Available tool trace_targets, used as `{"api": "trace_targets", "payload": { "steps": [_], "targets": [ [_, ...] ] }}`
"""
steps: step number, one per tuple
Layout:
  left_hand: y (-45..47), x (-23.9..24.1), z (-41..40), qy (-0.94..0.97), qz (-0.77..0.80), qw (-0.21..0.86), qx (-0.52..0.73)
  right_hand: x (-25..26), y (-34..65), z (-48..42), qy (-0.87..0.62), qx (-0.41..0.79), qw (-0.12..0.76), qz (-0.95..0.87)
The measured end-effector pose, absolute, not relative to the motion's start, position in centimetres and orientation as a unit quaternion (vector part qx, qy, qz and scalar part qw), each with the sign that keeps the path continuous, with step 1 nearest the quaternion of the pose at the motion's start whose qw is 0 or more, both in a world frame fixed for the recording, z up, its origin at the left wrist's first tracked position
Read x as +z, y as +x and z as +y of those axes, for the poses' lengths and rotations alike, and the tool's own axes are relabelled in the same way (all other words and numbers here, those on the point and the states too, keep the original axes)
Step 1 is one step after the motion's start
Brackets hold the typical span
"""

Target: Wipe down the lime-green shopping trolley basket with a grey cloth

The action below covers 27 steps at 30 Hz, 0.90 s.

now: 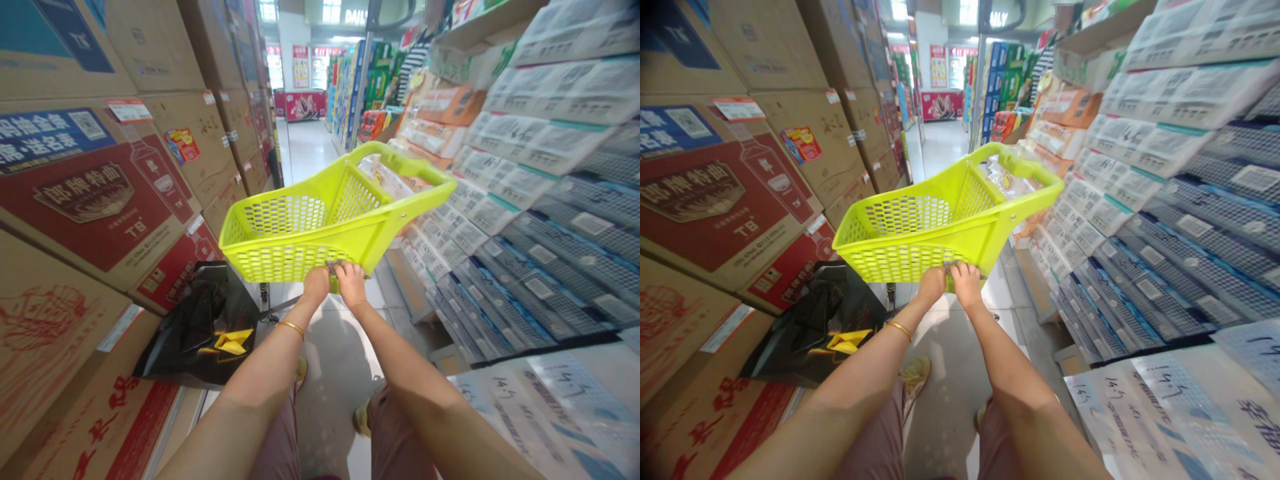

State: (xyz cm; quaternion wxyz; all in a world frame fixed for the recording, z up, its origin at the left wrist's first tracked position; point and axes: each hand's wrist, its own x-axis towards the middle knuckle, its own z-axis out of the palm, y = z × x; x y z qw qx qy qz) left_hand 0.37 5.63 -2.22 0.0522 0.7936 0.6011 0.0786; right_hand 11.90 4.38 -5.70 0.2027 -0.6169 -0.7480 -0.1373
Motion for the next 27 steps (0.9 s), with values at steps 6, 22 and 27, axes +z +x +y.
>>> {"api": "trace_targets", "payload": {
  "steps": [6, 22, 27],
  "targets": [
    [0.4, -2.2, 5.7, 0.793, 0.600, 0.059, 0.086, -8.1, 11.8, 3.6, -0.601, -0.132, 0.134, -0.777],
    [0.3, -1.9, 5.4, 0.797, 0.597, 0.050, 0.072, -0.7, 11.7, 5.3, -0.602, -0.148, 0.356, -0.700],
    [0.2, -1.3, 4.9, 0.808, 0.584, 0.042, 0.067, 0.3, 12.6, 5.5, -0.607, -0.146, 0.398, -0.672]
  ]
}}
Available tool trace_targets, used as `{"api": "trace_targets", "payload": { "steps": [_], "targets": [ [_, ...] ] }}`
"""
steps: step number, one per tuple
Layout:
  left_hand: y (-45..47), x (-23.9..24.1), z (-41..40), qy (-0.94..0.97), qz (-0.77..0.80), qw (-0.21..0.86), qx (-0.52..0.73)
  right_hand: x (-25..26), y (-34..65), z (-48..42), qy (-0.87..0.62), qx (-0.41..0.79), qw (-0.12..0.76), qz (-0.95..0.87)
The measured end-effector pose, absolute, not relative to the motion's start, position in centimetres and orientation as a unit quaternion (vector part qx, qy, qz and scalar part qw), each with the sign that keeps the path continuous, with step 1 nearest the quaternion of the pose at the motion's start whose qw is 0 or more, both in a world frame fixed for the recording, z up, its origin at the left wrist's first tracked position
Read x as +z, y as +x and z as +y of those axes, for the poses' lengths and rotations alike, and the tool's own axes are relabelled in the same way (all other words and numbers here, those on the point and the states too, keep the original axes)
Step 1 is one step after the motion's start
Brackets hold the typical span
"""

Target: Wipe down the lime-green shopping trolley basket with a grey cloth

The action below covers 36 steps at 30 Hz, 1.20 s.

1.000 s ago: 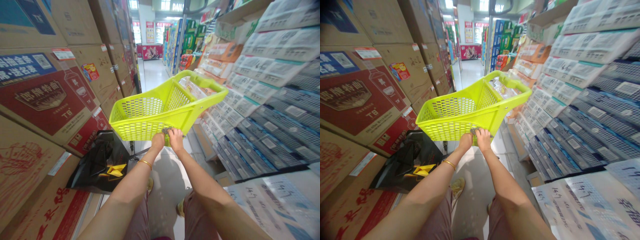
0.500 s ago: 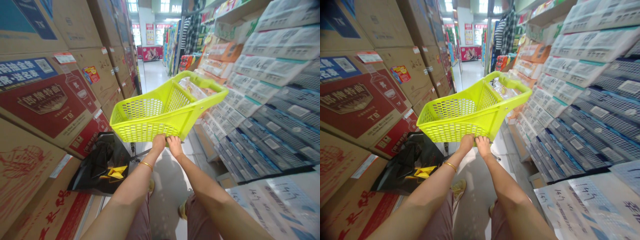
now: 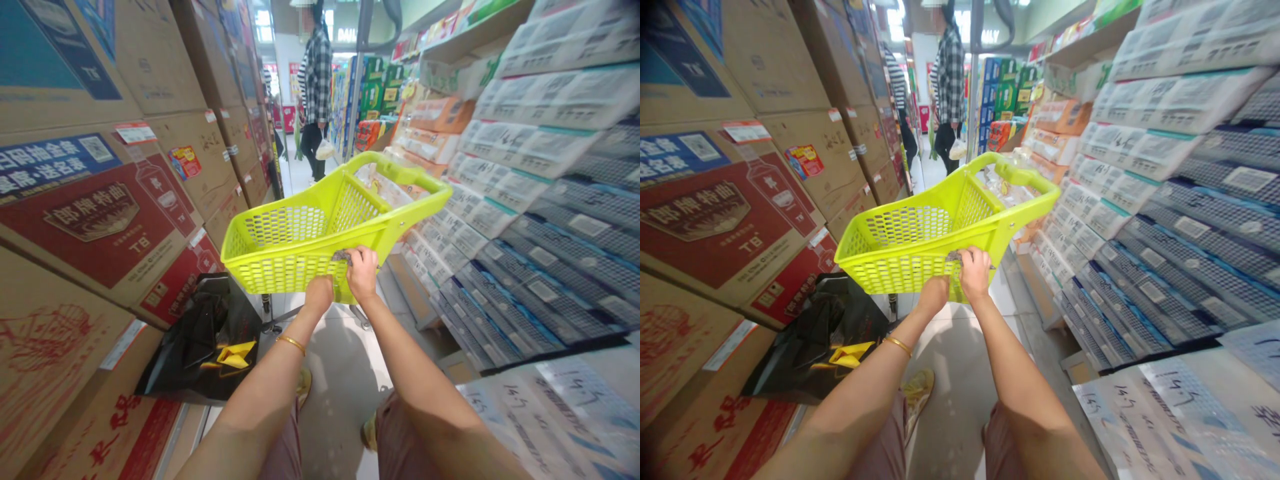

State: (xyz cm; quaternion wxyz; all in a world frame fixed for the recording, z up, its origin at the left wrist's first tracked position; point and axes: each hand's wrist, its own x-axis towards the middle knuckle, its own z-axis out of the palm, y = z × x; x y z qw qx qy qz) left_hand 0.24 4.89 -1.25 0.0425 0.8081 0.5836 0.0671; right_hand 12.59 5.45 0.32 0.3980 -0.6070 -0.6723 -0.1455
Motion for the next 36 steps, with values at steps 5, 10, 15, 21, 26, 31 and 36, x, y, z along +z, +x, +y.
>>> {"api": "trace_targets", "payload": {
  "steps": [5, 10, 15, 21, 26, 31, 36],
  "targets": [
    [0.5, 0.0, 4.3, 0.821, 0.562, 0.004, 0.101, -0.1, 13.1, 5.0, -0.601, -0.133, 0.394, -0.682],
    [0.8, 1.2, 3.9, 0.786, 0.583, -0.038, 0.202, -0.5, 13.3, 4.5, -0.597, -0.118, 0.397, -0.687],
    [1.1, 1.2, 4.0, 0.752, 0.605, -0.045, 0.257, -0.6, 13.5, 4.4, -0.598, -0.114, 0.394, -0.688],
    [1.4, 1.0, 4.2, 0.712, 0.644, -0.059, 0.273, -0.4, 13.3, 4.3, -0.603, -0.106, 0.392, -0.687],
    [1.0, 1.0, 4.9, 0.741, 0.627, -0.053, 0.235, 0.4, 13.0, 4.5, -0.595, -0.114, 0.401, -0.687],
    [0.9, 1.1, 5.3, 0.753, 0.607, -0.042, 0.249, 2.5, 12.9, 5.5, -0.570, -0.156, 0.447, -0.672],
    [1.1, 1.2, 5.3, 0.755, 0.600, -0.036, 0.261, 2.4, 13.0, 6.4, -0.566, -0.175, 0.466, -0.656]
  ]
}}
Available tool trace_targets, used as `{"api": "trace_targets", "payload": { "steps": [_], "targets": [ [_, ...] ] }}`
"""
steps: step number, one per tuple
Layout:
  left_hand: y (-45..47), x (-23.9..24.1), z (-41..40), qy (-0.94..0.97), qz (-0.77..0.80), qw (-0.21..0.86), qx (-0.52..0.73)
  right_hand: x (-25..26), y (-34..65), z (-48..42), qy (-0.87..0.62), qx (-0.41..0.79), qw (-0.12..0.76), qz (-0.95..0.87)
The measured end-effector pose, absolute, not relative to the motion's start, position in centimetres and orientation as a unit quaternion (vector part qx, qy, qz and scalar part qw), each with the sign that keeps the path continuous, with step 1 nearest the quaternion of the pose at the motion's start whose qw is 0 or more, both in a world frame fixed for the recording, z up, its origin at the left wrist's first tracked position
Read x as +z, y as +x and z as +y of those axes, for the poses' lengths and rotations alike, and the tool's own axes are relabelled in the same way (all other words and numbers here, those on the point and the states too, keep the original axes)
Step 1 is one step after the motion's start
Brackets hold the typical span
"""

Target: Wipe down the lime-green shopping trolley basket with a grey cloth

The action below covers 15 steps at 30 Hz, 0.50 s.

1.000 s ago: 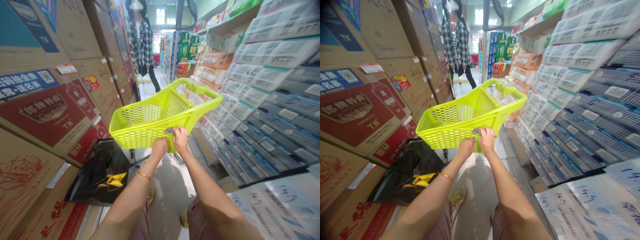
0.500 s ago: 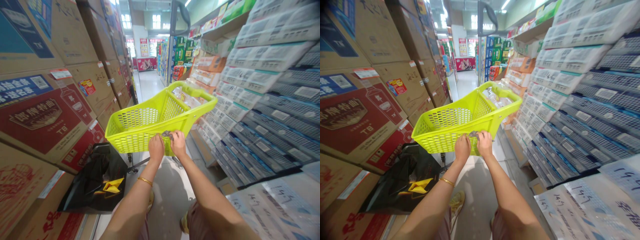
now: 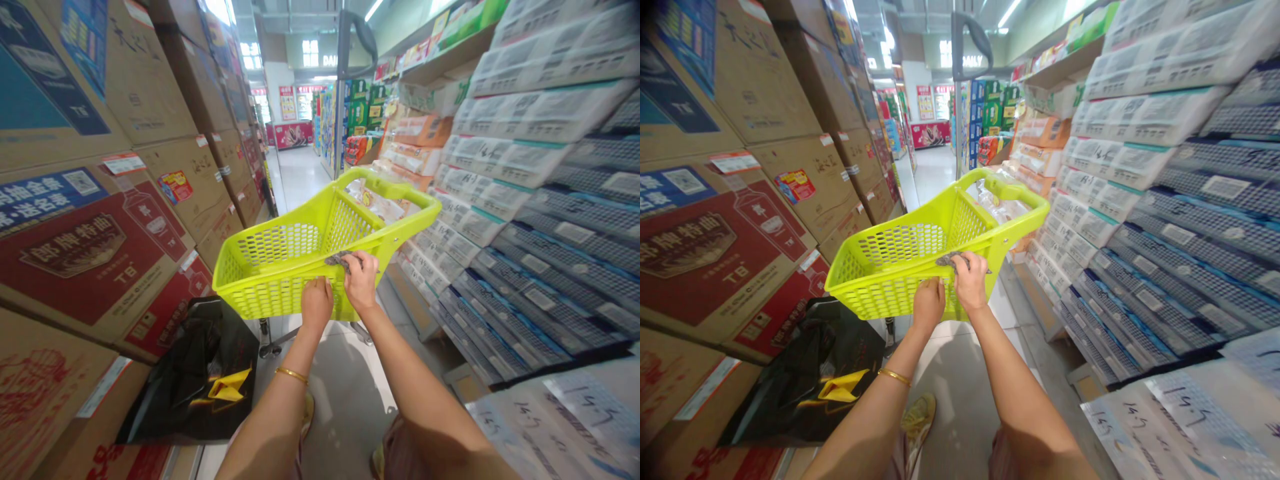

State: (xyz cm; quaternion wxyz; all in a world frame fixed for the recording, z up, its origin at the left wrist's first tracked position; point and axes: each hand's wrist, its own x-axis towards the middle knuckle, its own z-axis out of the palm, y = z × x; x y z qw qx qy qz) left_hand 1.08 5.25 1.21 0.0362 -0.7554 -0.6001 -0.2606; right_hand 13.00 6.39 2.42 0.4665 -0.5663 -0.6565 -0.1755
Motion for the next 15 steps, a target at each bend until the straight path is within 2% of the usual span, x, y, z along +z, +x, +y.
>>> {"api": "trace_targets", "payload": {
  "steps": [8, 12, 15],
  "targets": [
    [1.3, 1.8, 5.2, -0.752, -0.610, 0.030, -0.247, -2.7, 13.4, 5.8, -0.582, -0.139, 0.424, -0.679],
    [1.7, 2.1, 5.0, -0.743, -0.622, 0.034, -0.245, -1.4, 13.8, 5.7, -0.574, -0.142, 0.421, -0.688],
    [2.0, 2.2, 4.8, -0.736, -0.635, 0.029, -0.233, 0.8, 13.9, 6.1, -0.570, -0.164, 0.451, -0.667]
  ]
}}
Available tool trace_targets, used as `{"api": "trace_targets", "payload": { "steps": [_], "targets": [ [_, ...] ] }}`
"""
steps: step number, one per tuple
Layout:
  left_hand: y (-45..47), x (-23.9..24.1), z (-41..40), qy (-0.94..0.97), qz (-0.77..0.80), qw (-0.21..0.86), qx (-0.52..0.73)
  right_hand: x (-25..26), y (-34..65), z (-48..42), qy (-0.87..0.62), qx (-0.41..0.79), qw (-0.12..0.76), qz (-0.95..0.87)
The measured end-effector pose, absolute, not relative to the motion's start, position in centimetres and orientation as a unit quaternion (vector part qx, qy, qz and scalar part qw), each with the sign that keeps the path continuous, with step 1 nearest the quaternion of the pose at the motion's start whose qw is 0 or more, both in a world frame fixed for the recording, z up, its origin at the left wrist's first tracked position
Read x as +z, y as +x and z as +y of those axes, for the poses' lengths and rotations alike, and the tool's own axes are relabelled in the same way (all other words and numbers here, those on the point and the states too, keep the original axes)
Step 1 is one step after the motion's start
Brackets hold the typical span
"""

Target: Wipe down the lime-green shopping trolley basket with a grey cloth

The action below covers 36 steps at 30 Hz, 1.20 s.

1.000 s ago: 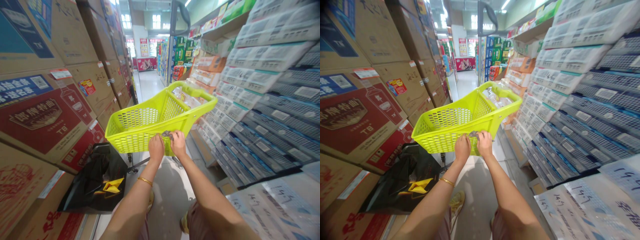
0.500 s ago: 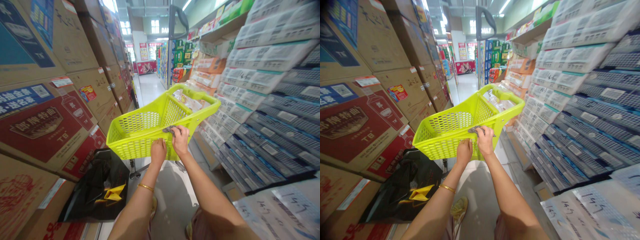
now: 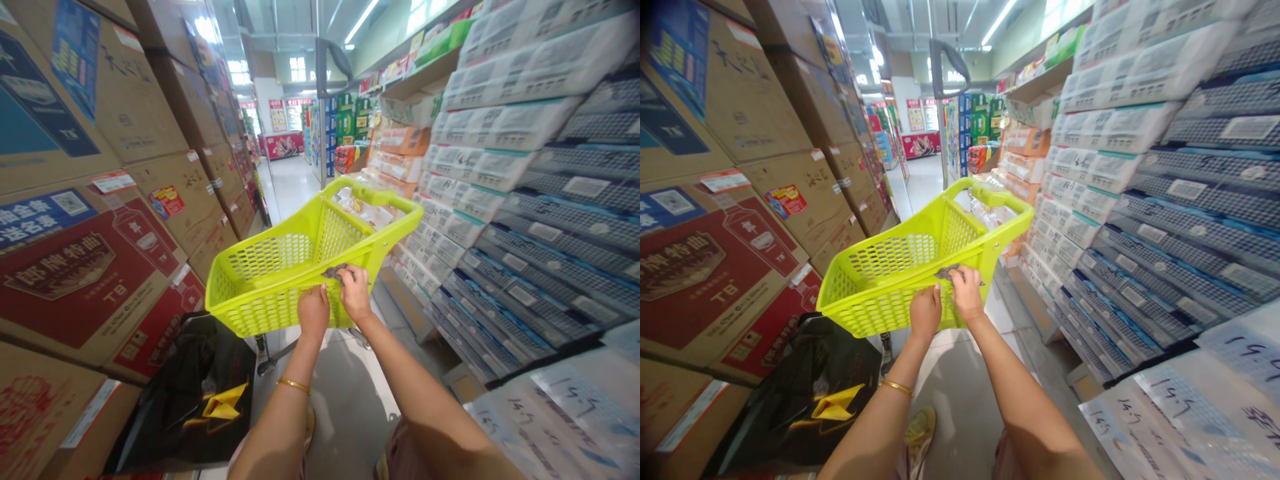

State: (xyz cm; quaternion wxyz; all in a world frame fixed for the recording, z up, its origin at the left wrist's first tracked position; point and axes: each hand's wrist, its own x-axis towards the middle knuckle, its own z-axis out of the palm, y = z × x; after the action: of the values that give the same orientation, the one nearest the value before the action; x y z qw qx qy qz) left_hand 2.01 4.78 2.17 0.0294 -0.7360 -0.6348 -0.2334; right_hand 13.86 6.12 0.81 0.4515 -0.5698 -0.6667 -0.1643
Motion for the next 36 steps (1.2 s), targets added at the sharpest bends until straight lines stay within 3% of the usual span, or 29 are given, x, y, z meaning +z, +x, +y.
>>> {"api": "trace_targets", "payload": {
  "steps": [4, 12, 21, 30, 36],
  "targets": [
    [2.4, 2.2, 4.5, -0.732, -0.644, 0.016, -0.224, 2.0, 14.0, 6.8, -0.568, -0.191, 0.490, -0.633],
    [2.4, 2.1, 4.9, -0.747, -0.612, 0.038, -0.256, -2.3, 14.8, 6.4, -0.541, -0.170, 0.466, -0.679],
    [2.5, 1.6, 4.9, -0.745, -0.604, 0.045, -0.278, 1.5, 14.8, 7.2, -0.530, -0.200, 0.528, -0.633],
    [2.5, 1.8, 5.1, -0.743, -0.604, 0.046, -0.284, -1.6, 14.3, 6.2, -0.540, -0.203, 0.437, -0.690],
    [2.7, 1.8, 4.9, -0.739, -0.608, 0.042, -0.287, 1.5, 15.2, 6.9, -0.535, -0.215, 0.490, -0.654]
  ]
}}
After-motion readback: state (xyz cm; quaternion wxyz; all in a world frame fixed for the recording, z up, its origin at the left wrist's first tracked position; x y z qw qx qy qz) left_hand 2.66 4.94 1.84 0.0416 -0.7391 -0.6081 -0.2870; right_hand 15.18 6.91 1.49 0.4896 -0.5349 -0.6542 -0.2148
